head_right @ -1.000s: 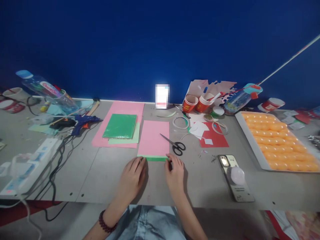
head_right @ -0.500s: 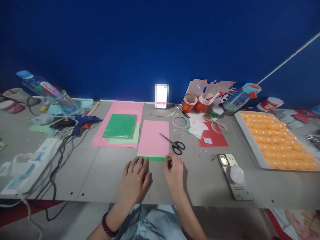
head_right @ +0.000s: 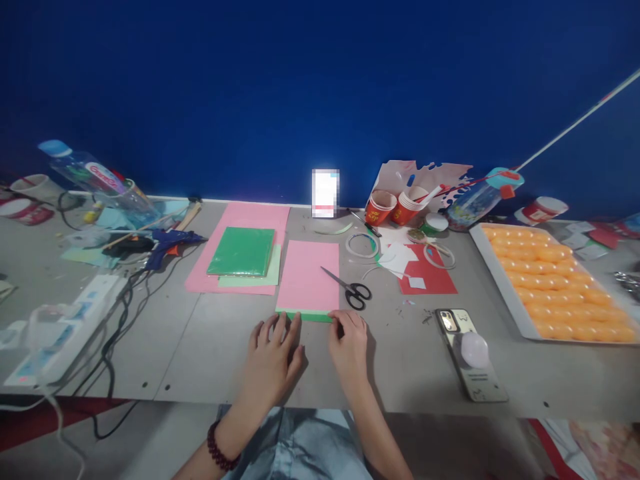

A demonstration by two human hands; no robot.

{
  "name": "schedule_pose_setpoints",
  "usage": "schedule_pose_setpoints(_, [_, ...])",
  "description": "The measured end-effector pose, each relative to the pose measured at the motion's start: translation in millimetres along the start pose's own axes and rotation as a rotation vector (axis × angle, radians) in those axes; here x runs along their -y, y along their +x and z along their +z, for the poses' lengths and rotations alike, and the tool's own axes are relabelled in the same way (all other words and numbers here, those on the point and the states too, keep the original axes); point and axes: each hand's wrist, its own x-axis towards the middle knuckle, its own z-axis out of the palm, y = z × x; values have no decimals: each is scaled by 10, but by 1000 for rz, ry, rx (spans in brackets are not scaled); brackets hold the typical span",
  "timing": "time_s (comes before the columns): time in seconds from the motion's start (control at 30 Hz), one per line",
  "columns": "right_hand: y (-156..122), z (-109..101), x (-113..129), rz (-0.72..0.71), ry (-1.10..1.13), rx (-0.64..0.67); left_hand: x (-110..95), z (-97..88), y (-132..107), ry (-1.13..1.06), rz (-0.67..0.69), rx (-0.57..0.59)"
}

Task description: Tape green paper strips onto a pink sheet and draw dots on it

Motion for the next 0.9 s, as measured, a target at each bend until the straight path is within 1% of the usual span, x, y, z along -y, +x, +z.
schedule_pose_setpoints(0.13, [-6, 4, 12, -4, -6, 0, -9, 24, 1, 21, 6, -24])
schedule_pose_setpoints(0.23, [-9, 8, 17, 8, -28, -8, -6, 75, 11, 4, 52, -49])
schedule_pose_setpoints(0.37, [-12, 17, 26, 27, -50, -1, 6, 123, 24, -30, 102, -39])
schedule_pose_setpoints(0.63, [-30, 31, 26, 40, -59, -3, 9, 114, 3, -49, 84, -15])
schedule_pose_setpoints(0.9, [-38, 28, 19, 45, -50, 9, -40, 68, 5, -30, 96, 15])
